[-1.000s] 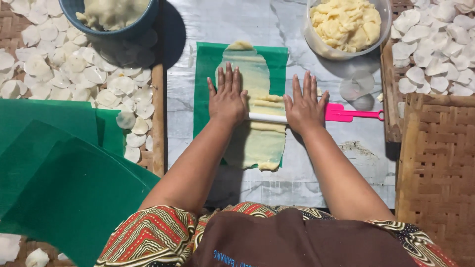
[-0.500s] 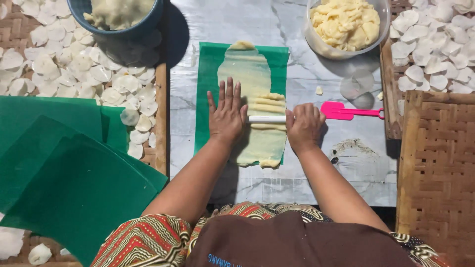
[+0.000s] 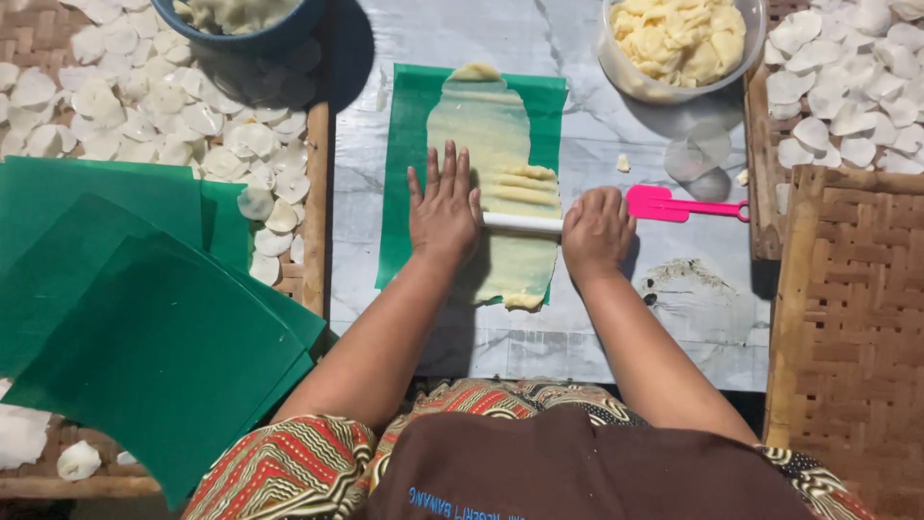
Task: Rolling out small portions of dough into very thin sheets using a rolling pin and a smoothing rod on a mat.
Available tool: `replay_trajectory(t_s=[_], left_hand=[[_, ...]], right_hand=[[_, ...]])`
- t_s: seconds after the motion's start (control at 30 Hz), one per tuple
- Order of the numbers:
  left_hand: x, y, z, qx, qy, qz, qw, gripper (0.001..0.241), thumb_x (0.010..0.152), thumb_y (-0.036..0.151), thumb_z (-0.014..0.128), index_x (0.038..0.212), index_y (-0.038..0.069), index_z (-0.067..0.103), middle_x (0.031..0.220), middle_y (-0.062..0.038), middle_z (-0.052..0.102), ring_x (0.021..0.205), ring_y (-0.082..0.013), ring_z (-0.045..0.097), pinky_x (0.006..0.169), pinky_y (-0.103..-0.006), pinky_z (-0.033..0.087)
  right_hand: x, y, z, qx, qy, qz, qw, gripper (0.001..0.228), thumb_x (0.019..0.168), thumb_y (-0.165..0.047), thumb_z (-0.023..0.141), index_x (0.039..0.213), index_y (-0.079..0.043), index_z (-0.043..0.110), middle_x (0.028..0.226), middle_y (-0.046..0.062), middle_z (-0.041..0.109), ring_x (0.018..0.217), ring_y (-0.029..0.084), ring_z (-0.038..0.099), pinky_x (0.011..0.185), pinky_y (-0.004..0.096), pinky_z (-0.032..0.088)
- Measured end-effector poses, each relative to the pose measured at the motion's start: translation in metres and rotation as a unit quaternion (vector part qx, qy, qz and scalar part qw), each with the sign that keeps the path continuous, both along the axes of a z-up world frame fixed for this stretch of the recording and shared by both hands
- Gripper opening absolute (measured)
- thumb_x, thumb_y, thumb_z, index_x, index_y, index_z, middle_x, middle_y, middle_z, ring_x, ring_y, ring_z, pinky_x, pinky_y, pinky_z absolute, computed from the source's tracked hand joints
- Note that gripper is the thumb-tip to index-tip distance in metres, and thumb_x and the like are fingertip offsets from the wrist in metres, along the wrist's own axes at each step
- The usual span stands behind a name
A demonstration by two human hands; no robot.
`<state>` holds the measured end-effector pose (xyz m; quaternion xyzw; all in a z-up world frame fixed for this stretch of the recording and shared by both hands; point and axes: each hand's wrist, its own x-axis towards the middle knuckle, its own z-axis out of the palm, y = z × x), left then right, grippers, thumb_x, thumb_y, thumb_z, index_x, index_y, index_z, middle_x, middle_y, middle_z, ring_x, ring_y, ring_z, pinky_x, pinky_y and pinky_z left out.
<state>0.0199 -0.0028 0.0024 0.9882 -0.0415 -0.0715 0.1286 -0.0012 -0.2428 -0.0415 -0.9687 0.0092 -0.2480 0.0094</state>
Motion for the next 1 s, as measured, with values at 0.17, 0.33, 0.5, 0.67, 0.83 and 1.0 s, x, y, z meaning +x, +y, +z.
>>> replay_trajectory(t_s=[0.17, 0.33, 0.5, 0.67, 0.83, 1.0], left_hand=[[0.041, 0.0, 0.012, 0.002, 0.053, 0.003, 0.999, 0.068, 0.109, 0.045, 0.024, 0.168, 0.014, 0.007, 0.175, -0.008, -0.004, 0.161, -0.03, -0.006, 0.128, -0.0591, -0.01], [0.085, -0.003, 0.008, 0.003, 0.067, 0.008, 0.998, 0.07, 0.11, 0.047, 0.023, 0.168, 0.015, 0.0, 0.174, -0.008, -0.01, 0.161, -0.0306, -0.01, 0.129, -0.0617, -0.009], [0.082, 0.0, 0.017, -0.03, -0.177, 0.031, 0.983, 0.064, 0.112, 0.034, 0.043, 0.167, 0.012, 0.02, 0.175, -0.008, 0.013, 0.162, -0.0253, 0.005, 0.129, -0.0546, -0.003], [0.037, 0.014, -0.001, -0.046, -0.125, -0.055, 0.99, 0.064, 0.11, 0.042, 0.034, 0.167, 0.016, 0.023, 0.174, -0.008, 0.013, 0.161, -0.0307, 0.008, 0.128, -0.0592, 0.0], [0.048, 0.011, 0.01, -0.009, 0.003, -0.063, 0.998, 0.066, 0.109, 0.05, 0.024, 0.167, 0.019, 0.017, 0.175, -0.006, 0.009, 0.161, -0.0299, 0.003, 0.128, -0.0581, -0.006], [0.052, 0.003, 0.011, -0.015, -0.038, -0.057, 0.998, 0.066, 0.11, 0.047, 0.031, 0.167, 0.017, 0.018, 0.175, -0.008, 0.01, 0.161, -0.0285, 0.006, 0.128, -0.0574, -0.005]], right_hand=[[0.028, 0.018, 0.051, 0.097, 0.165, -0.008, 0.982, 0.05, 0.103, -0.029, 0.05, 0.149, -0.012, 0.043, 0.164, 0.016, 0.029, 0.15, 0.032, 0.027, 0.115, 0.057, 0.023], [0.066, 0.02, 0.064, 0.128, 0.292, -0.037, 0.947, 0.065, 0.111, -0.049, 0.035, 0.164, -0.012, 0.026, 0.173, 0.016, 0.013, 0.16, 0.029, 0.008, 0.123, 0.066, 0.012], [0.067, 0.011, 0.044, 0.16, 0.059, 0.072, 0.983, 0.046, 0.105, -0.02, 0.058, 0.145, 0.001, 0.054, 0.157, 0.021, 0.045, 0.147, 0.037, 0.04, 0.116, 0.063, 0.024], [0.011, 0.012, 0.039, 0.134, 0.148, 0.083, 0.976, 0.058, 0.113, -0.045, 0.033, 0.159, -0.01, 0.039, 0.168, 0.018, 0.031, 0.155, 0.034, 0.027, 0.118, 0.068, 0.014], [0.022, -0.01, 0.002, 0.047, 0.011, 0.095, 0.994, 0.037, 0.106, -0.058, 0.051, 0.093, -0.024, 0.055, 0.092, -0.004, 0.043, 0.084, 0.022, 0.053, 0.076, 0.04, 0.041], [0.037, -0.026, 0.001, 0.01, -0.057, 0.149, 0.987, 0.048, 0.11, -0.048, 0.053, 0.07, -0.023, 0.043, 0.065, -0.003, 0.038, 0.057, 0.022, 0.052, 0.057, 0.035, 0.043]])
